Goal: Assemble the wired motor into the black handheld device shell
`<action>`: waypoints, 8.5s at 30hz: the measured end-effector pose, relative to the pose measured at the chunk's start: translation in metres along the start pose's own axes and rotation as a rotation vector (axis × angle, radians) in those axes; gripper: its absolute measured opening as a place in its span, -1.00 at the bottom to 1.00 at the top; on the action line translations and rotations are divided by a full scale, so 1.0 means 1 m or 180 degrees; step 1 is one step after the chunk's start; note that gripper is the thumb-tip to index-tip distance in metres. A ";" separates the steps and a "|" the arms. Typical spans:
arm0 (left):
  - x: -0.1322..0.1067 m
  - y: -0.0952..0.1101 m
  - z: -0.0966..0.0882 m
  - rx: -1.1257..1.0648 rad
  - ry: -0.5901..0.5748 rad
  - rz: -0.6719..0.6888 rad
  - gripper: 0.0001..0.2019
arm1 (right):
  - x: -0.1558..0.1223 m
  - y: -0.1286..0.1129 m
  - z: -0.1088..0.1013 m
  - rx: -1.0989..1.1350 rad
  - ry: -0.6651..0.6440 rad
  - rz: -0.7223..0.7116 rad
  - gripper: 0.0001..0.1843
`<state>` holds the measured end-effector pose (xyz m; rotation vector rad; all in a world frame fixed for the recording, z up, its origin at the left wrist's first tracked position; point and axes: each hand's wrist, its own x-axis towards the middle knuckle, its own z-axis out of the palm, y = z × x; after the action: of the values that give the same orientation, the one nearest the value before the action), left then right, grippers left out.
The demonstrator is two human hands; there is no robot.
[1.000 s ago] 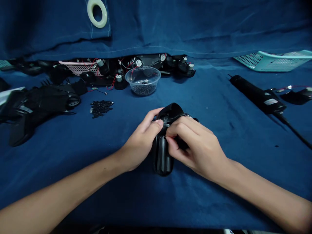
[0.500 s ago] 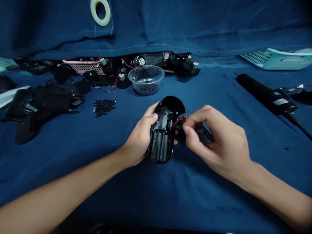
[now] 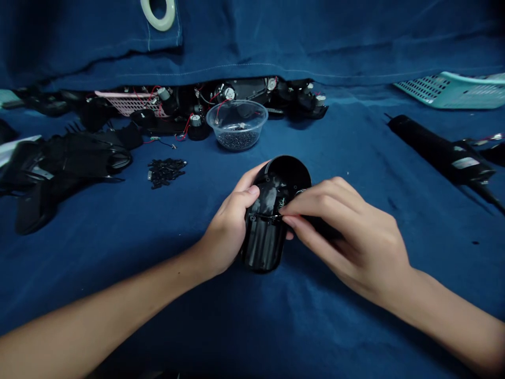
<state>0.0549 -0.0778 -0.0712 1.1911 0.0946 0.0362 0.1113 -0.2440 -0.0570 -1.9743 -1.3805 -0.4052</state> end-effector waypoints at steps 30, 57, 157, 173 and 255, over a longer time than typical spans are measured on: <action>-0.002 -0.001 0.001 0.0028 0.0097 0.0258 -0.57 | 0.001 -0.007 0.006 -0.0007 0.0160 0.0036 -0.91; -0.005 0.002 -0.003 0.0286 0.0228 0.0306 -0.67 | 0.001 -0.014 0.004 -0.0043 0.0095 0.0063 -0.90; -0.002 -0.011 0.000 0.0241 0.0235 0.0506 -0.64 | -0.002 -0.008 0.014 -0.0712 0.0065 -0.0261 -0.97; -0.003 -0.012 -0.001 0.0234 0.0163 0.0514 -0.65 | -0.003 -0.008 0.013 -0.0984 -0.0027 -0.0354 -0.98; -0.005 -0.013 0.002 0.0162 0.0207 0.0443 -0.64 | 0.001 -0.012 0.008 -0.1006 -0.0037 -0.0265 -0.95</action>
<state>0.0496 -0.0848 -0.0820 1.2462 0.0700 0.1960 0.0996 -0.2355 -0.0575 -2.1757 -1.4825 -0.6875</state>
